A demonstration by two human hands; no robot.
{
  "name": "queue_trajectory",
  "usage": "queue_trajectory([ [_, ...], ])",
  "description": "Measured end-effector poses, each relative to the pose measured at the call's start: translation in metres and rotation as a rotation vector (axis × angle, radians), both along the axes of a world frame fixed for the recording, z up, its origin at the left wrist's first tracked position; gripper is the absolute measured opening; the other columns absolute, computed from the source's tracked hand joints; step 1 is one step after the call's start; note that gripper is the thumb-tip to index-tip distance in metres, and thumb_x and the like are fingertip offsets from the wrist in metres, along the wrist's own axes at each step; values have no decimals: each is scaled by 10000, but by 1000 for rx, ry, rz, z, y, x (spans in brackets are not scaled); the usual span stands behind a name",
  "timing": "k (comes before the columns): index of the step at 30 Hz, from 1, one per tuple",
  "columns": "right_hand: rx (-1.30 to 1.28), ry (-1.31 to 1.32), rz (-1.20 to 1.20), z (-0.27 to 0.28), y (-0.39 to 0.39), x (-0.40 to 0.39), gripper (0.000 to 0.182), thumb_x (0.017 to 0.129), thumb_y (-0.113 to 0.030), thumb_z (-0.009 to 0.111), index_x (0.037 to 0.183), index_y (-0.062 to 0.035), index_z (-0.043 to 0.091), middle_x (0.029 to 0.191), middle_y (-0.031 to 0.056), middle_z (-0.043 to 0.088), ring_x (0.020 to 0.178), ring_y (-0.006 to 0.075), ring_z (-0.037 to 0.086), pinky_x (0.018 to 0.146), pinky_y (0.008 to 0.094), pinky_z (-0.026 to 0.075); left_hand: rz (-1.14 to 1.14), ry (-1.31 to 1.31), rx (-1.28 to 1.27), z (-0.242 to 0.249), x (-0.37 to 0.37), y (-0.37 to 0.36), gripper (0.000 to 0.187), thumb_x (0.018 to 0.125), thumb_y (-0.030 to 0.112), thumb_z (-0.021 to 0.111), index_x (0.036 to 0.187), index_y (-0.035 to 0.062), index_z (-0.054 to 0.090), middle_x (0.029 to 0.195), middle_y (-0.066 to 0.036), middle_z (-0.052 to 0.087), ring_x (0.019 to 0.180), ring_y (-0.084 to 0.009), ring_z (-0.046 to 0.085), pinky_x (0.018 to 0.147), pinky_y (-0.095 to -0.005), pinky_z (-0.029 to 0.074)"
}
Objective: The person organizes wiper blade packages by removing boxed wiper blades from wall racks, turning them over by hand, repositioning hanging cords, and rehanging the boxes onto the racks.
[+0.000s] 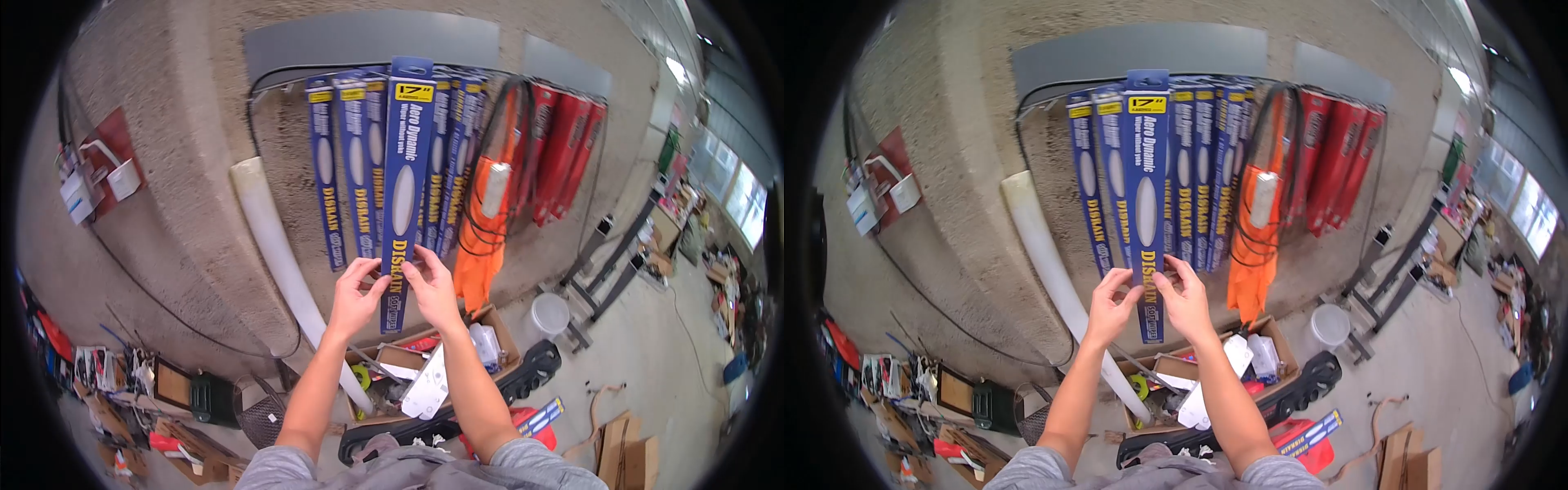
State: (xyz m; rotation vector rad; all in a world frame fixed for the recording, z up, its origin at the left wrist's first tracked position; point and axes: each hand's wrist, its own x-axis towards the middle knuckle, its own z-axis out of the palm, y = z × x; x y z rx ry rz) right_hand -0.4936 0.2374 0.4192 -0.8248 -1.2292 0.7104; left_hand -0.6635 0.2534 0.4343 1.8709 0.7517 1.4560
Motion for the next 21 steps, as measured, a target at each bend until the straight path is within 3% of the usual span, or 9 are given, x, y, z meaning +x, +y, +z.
queue_trajectory([
  [4, -71, 222, -97, -29, -72, 57, 431, 970, -91, 695, 1348, 55, 549, 1080, 59, 642, 924, 80, 587, 787, 230, 535, -232, 102, -127, -12, 65, -35, 304, 920, 45, 709, 1210, -37, 676, 1096, -54, 635, 980, -121, 635, 743, -242, 561],
  [8, -175, 276, -376, -84, -150, 130, 417, 970, -83, 692, 1334, 67, 557, 1060, 74, 694, 911, 91, 624, 767, 247, 562, -457, 281, -179, -61, 154, -69, 309, 921, 65, 716, 1209, -42, 681, 1074, -63, 648, 978, -132, 635, 701, -245, 569],
  [14, -335, 468, -856, -189, -300, 204, 397, 970, -102, 696, 1309, 81, 600, 1032, 108, 728, 805, 101, 659, 743, 251, 557, -780, 421, -331, -166, 289, -178, 443, 910, 99, 735, 1310, -36, 600, 1061, -104, 715, 876, -119, 634, 734, -264, 554],
  [16, -418, 524, -994, -231, -348, 220, 422, 987, -108, 678, 1346, 85, 572, 1134, 123, 715, 949, 120, 679, 821, 254, 555, -878, 497, -374, -210, 324, -221, 436, 914, 92, 727, 1310, -24, 589, 1042, -103, 716, 896, -131, 649, 781, -281, 553],
  [17, -476, 587, -1027, -242, -368, 222, 443, 988, -118, 677, 1361, 94, 568, 1179, 150, 710, 982, 139, 687, 820, 261, 562, -899, 509, -385, -239, 336, -237, 416, 909, 63, 728, 1295, -22, 598, 959, -86, 708, 803, -126, 641, 740, -281, 534],
  [18, -580, 563, -1117, -263, -389, 225, 448, 990, -129, 675, 1369, 86, 569, 1163, 149, 718, 995, 153, 691, 820, 269, 564, -945, 554, -499, -253, 346, -258, 418, 909, 78, 732, 1297, -9, 602, 946, -95, 704, 788, -138, 650, 726, -291, 537],
  [21, -609, 632, -1226, -356, -438, 244, 435, 993, -137, 671, 1363, 76, 588, 1134, 129, 726, 949, 133, 683, 788, 261, 555, -986, 686, -485, -314, 377, -309, 462, 909, 108, 730, 1342, 30, 588, 955, -134, 709, 777, -188, 677, 709, -323, 549],
])
